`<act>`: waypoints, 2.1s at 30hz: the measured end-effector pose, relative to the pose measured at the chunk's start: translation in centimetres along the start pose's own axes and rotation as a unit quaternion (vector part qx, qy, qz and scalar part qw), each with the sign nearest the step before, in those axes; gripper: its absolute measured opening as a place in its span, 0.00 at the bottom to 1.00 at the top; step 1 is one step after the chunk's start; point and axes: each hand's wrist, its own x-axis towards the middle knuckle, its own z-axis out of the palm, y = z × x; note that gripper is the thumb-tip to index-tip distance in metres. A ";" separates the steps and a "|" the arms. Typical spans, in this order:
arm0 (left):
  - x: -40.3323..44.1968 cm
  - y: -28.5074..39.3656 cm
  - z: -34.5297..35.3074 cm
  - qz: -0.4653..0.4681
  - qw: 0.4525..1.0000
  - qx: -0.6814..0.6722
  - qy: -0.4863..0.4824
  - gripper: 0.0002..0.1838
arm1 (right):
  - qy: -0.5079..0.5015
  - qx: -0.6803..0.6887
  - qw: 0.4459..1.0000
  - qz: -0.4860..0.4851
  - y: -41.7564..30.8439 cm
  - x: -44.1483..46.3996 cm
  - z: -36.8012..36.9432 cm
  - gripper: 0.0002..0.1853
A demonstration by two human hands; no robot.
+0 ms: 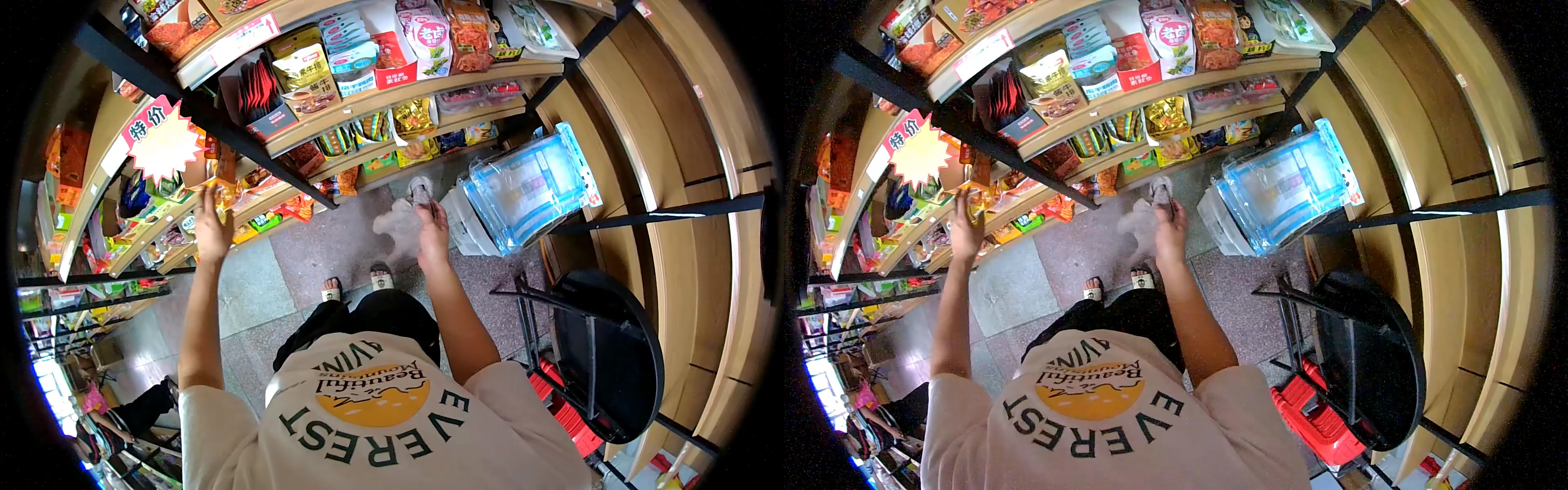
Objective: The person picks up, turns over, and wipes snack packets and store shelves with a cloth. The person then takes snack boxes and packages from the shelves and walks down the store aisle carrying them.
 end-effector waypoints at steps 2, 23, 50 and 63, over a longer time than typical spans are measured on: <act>1.2 -1.8 0.2 -0.015 0.998 0.065 0.020 0.29 | 0.002 0.013 1.000 0.008 -0.6 -0.2 -0.5 0.22; 5.7 -5.5 4.2 -0.077 0.963 0.235 -0.106 0.14 | 0.056 0.015 0.997 -0.058 -3.1 -0.7 -6.6 0.21; 12.4 7.5 5.1 0.056 0.992 0.098 -0.058 0.25 | 0.043 0.004 0.999 0.006 -2.3 -1.4 -7.2 0.22; 15.5 6.4 7.2 0.006 0.984 0.177 -0.028 0.07 | 0.153 -0.025 0.988 -0.009 -3.5 -3.7 -10.8 0.20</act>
